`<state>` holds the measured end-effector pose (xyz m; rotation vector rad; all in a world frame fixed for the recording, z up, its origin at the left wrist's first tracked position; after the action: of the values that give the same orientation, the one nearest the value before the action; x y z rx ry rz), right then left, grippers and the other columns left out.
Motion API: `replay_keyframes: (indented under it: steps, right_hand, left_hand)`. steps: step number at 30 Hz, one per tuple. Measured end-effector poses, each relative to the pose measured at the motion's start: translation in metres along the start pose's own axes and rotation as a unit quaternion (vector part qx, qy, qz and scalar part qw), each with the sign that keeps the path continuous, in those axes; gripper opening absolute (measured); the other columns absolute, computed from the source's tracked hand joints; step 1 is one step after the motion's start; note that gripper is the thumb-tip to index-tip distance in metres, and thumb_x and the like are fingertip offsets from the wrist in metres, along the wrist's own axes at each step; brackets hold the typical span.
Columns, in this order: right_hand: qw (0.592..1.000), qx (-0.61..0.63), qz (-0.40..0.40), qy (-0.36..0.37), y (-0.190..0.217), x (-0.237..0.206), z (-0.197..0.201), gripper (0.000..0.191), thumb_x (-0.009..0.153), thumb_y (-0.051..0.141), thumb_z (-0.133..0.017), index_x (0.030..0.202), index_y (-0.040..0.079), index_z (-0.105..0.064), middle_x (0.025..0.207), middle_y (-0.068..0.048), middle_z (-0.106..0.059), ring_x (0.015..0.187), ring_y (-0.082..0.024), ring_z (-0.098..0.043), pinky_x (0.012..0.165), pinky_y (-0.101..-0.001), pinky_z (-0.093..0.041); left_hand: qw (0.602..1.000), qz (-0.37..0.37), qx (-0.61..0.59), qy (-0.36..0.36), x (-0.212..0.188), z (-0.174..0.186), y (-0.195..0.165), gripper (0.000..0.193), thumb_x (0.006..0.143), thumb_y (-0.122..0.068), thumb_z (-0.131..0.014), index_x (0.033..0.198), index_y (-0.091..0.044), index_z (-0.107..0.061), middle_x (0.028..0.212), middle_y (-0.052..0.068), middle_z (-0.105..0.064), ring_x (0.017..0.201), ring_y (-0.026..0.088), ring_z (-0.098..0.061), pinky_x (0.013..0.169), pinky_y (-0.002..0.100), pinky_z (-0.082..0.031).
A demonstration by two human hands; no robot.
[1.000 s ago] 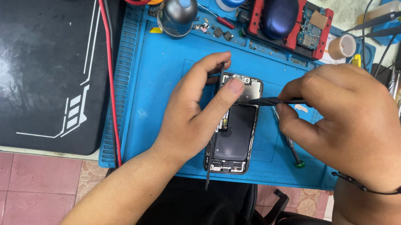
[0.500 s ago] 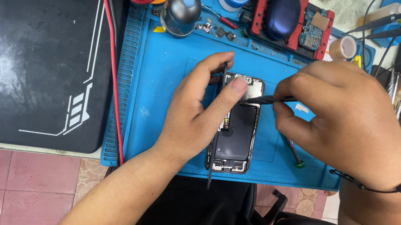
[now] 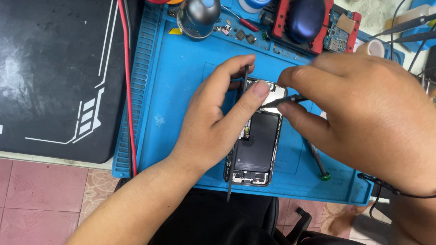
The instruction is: The person opens a smartphone and uses a screwdriver and tweezers to remove screws and small components from the motherboard area. The person places removed parts on the workbench and continues to pry and lift internal pieces.
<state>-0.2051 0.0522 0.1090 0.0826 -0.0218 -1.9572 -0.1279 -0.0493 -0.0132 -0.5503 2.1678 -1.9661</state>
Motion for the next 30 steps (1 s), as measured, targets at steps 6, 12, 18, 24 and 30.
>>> replay_keyframes:
  steps: [6,12,18,24,30]
  right_hand:
    - [0.999,-0.033,-0.008,0.002,0.002,-0.001,0.0,0.026,0.084,0.023,-0.083,0.104,0.009,-0.074,0.07,-0.007,-0.06,0.061,-0.029,-0.063,0.049,-0.0404,-0.046]
    - [0.999,-0.034,-0.004,-0.016,0.007,-0.001,0.003,0.028,0.083,0.021,-0.082,0.107,0.009,-0.074,0.07,-0.009,-0.06,0.059,-0.031,-0.061,0.048,-0.0417,-0.046]
    - [0.999,-0.024,-0.005,-0.022,0.008,-0.002,0.003,0.028,0.082,0.021,-0.083,0.106,0.008,-0.075,0.069,-0.008,-0.06,0.057,-0.031,-0.061,0.048,-0.0415,-0.045]
    - [0.998,-0.017,0.033,-0.049,0.014,-0.002,0.007,0.029,0.079,0.015,-0.081,0.106,0.006,-0.074,0.074,-0.01,-0.061,0.061,-0.031,-0.062,0.051,-0.0408,-0.047]
    - [0.998,-0.006,0.03,-0.046,0.013,-0.003,0.007,0.03,0.08,0.015,-0.082,0.107,0.005,-0.074,0.078,-0.01,-0.061,0.062,-0.031,-0.062,0.051,-0.0408,-0.047]
  left_hand:
    - [1.0,-0.004,-0.005,-0.003,0.0,0.0,0.002,0.047,0.107,-0.032,-0.065,0.142,-0.004,-0.056,0.131,0.011,-0.069,0.122,0.02,-0.069,0.108,0.034,-0.055]
    - [1.0,-0.007,-0.005,-0.004,-0.001,-0.001,0.002,0.046,0.107,-0.032,-0.065,0.142,-0.004,-0.056,0.13,0.011,-0.069,0.123,0.02,-0.069,0.108,0.034,-0.055]
    - [1.0,-0.005,-0.006,-0.005,-0.001,-0.001,0.002,0.046,0.106,-0.032,-0.065,0.141,-0.004,-0.056,0.129,0.01,-0.069,0.121,0.02,-0.069,0.107,0.034,-0.055]
    - [1.0,-0.009,-0.005,-0.006,-0.001,0.0,0.001,0.045,0.107,-0.032,-0.065,0.142,-0.004,-0.057,0.13,0.01,-0.069,0.122,0.02,-0.069,0.108,0.034,-0.055]
    - [1.0,-0.009,-0.005,-0.005,-0.002,0.0,0.001,0.045,0.107,-0.032,-0.065,0.141,-0.004,-0.057,0.13,0.01,-0.069,0.122,0.02,-0.069,0.108,0.034,-0.055]
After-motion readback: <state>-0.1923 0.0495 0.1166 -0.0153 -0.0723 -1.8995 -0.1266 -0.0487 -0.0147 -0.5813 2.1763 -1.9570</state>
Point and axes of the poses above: each hand's wrist, its own x-axis towards the middle knuckle, its own z-axis out of the back of the hand, y = z × x, the point moved 6 cm from there along x, towards the middle knuckle
